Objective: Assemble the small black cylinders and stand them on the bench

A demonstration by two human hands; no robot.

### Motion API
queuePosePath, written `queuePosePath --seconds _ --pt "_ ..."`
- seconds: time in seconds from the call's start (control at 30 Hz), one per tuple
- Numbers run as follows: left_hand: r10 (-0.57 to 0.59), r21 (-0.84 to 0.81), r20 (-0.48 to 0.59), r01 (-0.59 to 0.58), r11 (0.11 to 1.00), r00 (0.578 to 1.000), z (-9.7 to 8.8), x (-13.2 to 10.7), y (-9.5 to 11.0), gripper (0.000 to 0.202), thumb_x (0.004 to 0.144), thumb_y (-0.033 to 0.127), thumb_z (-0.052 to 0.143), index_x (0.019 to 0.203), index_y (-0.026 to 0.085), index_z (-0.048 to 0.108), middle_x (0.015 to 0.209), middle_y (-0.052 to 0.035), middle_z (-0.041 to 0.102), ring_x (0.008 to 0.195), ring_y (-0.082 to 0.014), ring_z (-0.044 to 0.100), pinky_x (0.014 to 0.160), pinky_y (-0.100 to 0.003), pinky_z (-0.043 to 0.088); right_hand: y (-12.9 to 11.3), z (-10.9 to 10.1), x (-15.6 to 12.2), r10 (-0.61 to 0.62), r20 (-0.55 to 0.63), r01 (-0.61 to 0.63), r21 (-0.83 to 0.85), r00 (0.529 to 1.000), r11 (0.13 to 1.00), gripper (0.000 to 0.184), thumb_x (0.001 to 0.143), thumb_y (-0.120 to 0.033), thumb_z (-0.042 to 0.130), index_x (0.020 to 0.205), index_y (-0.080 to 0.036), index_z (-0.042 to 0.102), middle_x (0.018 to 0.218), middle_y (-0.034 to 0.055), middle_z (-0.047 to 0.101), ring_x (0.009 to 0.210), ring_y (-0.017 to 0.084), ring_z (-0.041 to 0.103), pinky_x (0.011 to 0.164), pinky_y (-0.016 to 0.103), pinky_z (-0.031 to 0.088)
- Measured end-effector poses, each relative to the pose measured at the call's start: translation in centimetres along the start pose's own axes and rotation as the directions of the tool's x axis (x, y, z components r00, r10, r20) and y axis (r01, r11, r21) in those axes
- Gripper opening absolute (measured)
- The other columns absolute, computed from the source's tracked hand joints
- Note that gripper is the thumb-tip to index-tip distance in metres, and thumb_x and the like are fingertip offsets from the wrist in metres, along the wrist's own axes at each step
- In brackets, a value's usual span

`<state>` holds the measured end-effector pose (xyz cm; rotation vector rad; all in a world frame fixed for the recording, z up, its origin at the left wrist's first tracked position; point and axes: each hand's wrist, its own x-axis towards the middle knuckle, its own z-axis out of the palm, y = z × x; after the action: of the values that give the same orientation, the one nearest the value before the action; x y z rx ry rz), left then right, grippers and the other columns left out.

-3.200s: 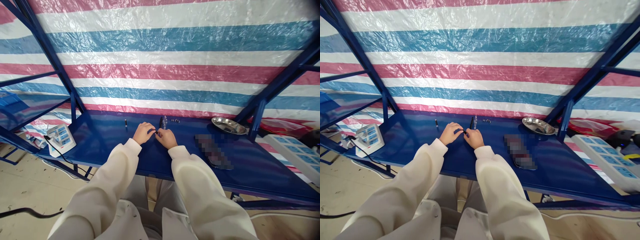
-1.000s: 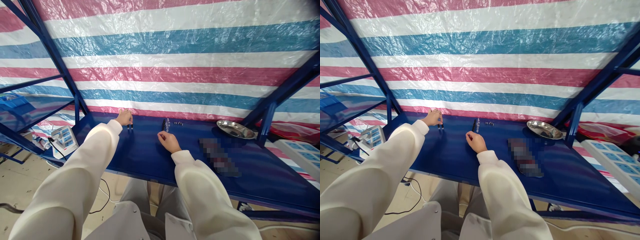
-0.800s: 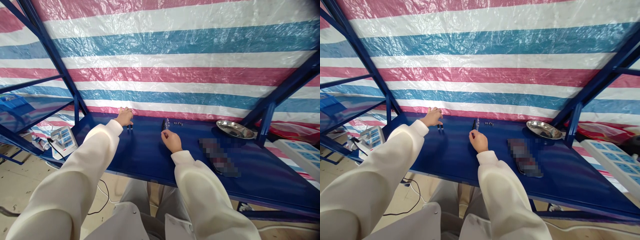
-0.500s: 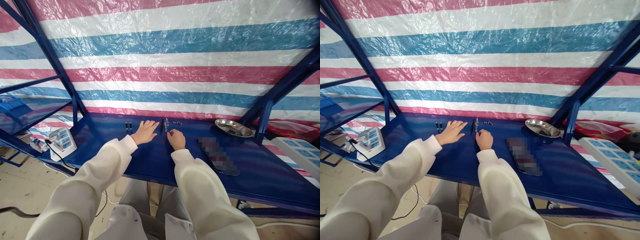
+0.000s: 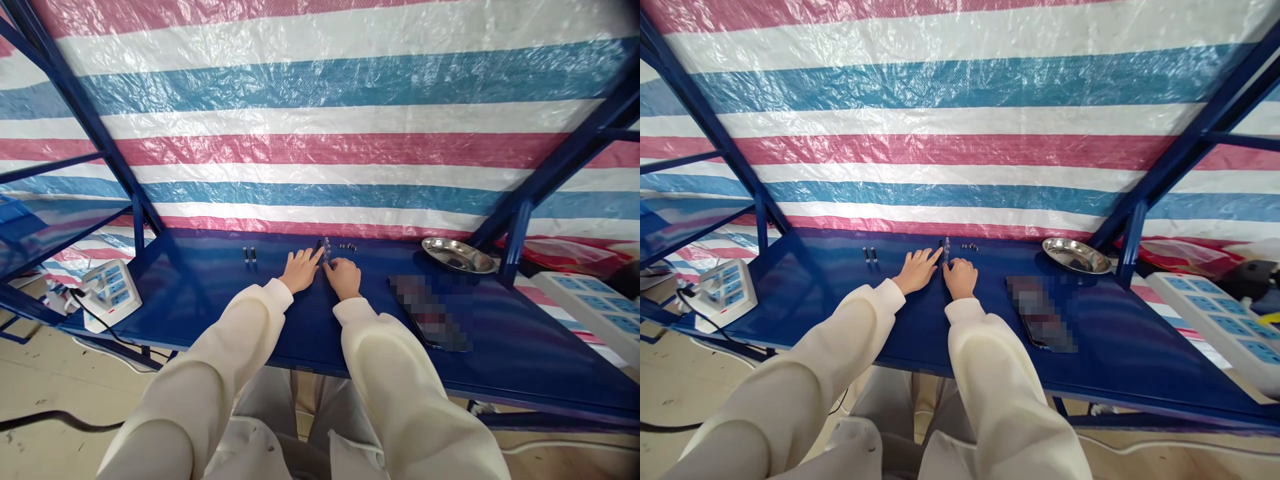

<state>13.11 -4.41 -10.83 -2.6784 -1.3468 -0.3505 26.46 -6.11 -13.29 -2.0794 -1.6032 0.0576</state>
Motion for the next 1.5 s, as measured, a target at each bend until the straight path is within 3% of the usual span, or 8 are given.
queuePosePath --seconds 0.13,0.23,0.4,0.5,0.6,0.73,0.97,1.5 --pt "0.044 0.009 -0.054 -0.044 0.999 0.998 -0.1 0.5 -0.3 0.034 0.092 0.021 0.035 0.118 0.014 0.056 0.106 -0.0127 0.061 0.100 -0.0249 0.051 0.084 -0.039 0.035 0.1 0.2 0.1 -0.016 -0.011 0.016 -0.011 1.000 1.000 0.026 0.083 -0.035 0.053 0.091 -0.015 0.068 0.094 0.0115 0.069 0.093 0.024 0.060 0.074 0.031 0.039" --pt "0.011 -0.072 -0.116 -0.020 0.997 0.993 -0.9 0.1 -0.9 0.027 0.090 0.020 0.040 0.096 0.015 0.066 0.093 -0.0101 0.065 0.091 -0.0229 0.056 0.081 -0.037 0.037 0.1 0.3 0.2 -0.017 -0.005 0.017 -0.015 1.000 1.000 0.027 0.083 -0.036 0.053 0.091 -0.016 0.069 0.094 0.0110 0.069 0.093 0.024 0.060 0.073 0.032 0.039" --pt "-0.256 -0.463 -0.309 0.090 0.882 0.916 -1.1 -1.8 -1.7 0.015 0.082 0.021 0.057 0.094 0.019 0.067 0.088 -0.0047 0.068 0.079 -0.0168 0.060 0.077 -0.031 0.045 -0.1 0.5 0.4 0.000 0.016 0.000 -0.011 1.000 1.000 0.027 0.083 -0.036 0.053 0.093 -0.016 0.069 0.096 0.0109 0.069 0.094 0.024 0.060 0.074 0.032 0.039" --pt "-0.415 -0.637 -0.318 0.132 0.760 0.853 -0.2 -2.6 -2.1 0.012 0.078 0.018 0.062 0.089 0.018 0.066 0.083 -0.0040 0.068 0.073 -0.0148 0.060 0.075 -0.029 0.047 -0.1 0.6 0.7 0.008 0.033 -0.008 -0.005 0.999 1.000 0.027 0.083 -0.036 0.053 0.094 -0.016 0.069 0.096 0.0106 0.069 0.094 0.025 0.060 0.074 0.032 0.039" --pt "-0.474 -0.715 -0.301 0.133 0.686 0.827 0.7 -2.9 -2.5 0.010 0.075 0.017 0.064 0.086 0.017 0.065 0.080 -0.0036 0.068 0.071 -0.0141 0.061 0.075 -0.029 0.049 -0.1 0.6 0.9 0.026 0.047 -0.026 -0.001 0.999 1.000 0.027 0.083 -0.035 0.053 0.094 -0.017 0.069 0.095 0.0097 0.069 0.093 0.024 0.060 0.073 0.032 0.038" --pt "-0.488 -0.746 -0.312 0.107 0.657 0.815 1.0 -2.8 -2.7 0.009 0.075 0.018 0.064 0.084 0.018 0.065 0.080 -0.0033 0.068 0.070 -0.0131 0.061 0.074 -0.028 0.049 -0.3 0.2 0.8 -0.016 0.060 0.015 0.016 0.998 1.000 0.023 0.084 -0.030 0.051 0.090 -0.018 0.069 0.092 0.0076 0.070 0.089 0.022 0.060 0.071 0.029 0.037" --pt "-0.472 -0.754 -0.311 0.088 0.650 0.825 0.8 -2.9 -2.4 0.010 0.078 0.019 0.061 0.087 0.017 0.064 0.083 -0.0042 0.069 0.074 -0.0135 0.062 0.073 -0.028 0.049 -1.4 -1.0 -0.5 -0.311 0.101 0.311 0.017 0.945 0.950 0.019 0.083 -0.025 0.049 0.085 -0.017 0.066 0.082 0.0059 0.068 0.079 0.018 0.060 0.067 0.026 0.033" --pt "-0.402 -0.737 -0.340 0.025 0.675 0.850 0.0 -3.3 -1.7 0.011 0.079 0.020 0.062 0.089 0.018 0.066 0.085 -0.0040 0.069 0.077 -0.0132 0.062 0.073 -0.027 0.049 -1.8 -1.6 -1.3 -0.374 0.143 0.393 -0.149 0.916 0.907 0.017 0.082 -0.018 0.046 0.082 -0.015 0.062 0.087 0.0088 0.069 0.083 0.019 0.060 0.066 0.029 0.026"
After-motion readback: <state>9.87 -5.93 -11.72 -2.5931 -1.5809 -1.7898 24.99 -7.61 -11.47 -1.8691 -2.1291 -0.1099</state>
